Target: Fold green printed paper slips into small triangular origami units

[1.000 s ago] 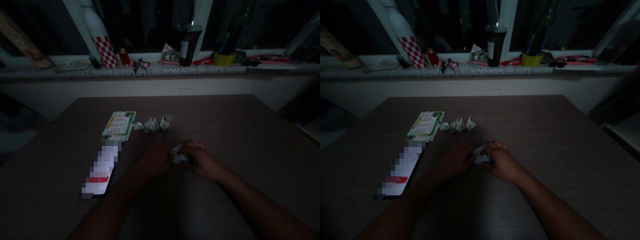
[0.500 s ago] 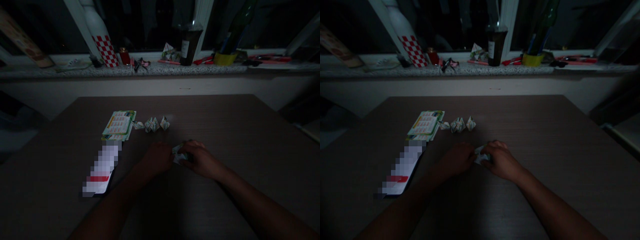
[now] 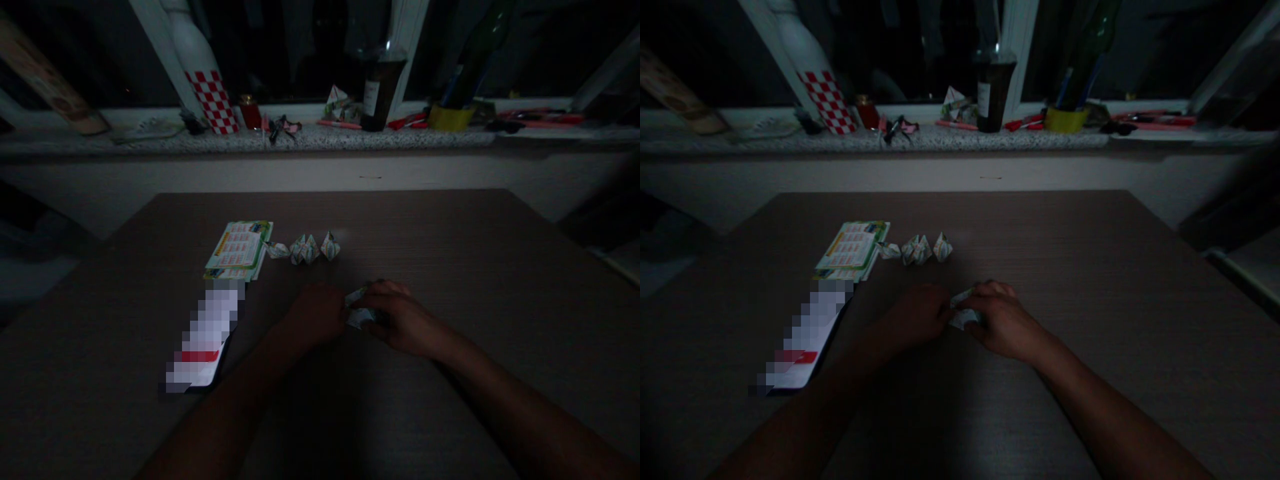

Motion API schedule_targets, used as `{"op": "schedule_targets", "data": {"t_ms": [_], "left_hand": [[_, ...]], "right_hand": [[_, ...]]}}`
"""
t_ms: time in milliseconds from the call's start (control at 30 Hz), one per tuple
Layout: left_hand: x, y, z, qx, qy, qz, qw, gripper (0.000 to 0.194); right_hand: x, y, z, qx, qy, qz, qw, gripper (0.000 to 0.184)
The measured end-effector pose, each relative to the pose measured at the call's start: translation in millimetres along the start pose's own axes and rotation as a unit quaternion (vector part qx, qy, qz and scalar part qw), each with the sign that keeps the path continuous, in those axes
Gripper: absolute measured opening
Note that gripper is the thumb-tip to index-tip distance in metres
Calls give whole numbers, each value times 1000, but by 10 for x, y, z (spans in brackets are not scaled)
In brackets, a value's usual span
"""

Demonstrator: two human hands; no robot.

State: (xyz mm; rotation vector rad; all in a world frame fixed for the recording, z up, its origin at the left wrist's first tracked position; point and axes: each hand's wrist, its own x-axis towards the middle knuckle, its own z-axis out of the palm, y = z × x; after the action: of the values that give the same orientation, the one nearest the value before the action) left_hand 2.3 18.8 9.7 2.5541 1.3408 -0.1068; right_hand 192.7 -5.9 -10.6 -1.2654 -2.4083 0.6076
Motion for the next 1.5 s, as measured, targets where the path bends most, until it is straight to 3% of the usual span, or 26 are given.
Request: {"op": "schedule_targets", "data": {"t_ms": [233, 467, 667, 933, 1500], "left_hand": [[6, 0, -10, 2, 2, 2, 1000, 27], [18, 0, 7, 4, -3, 3, 1000, 27], [11, 3, 1, -1, -3, -1, 1000, 26], [-4, 2, -19, -4, -8, -4, 1000, 26], [-1, 8, -15, 0, -6, -1, 1000, 25]], "right_hand": [[7, -5, 10, -18, -1, -8, 1000, 39], [102, 11, 121, -20, 32, 24, 999, 14], [128, -4, 123, -16, 36, 24, 999, 10], [67, 17, 24, -15, 0, 6, 1000, 35], [46, 38, 45, 6, 8, 0, 1000, 28]]}}
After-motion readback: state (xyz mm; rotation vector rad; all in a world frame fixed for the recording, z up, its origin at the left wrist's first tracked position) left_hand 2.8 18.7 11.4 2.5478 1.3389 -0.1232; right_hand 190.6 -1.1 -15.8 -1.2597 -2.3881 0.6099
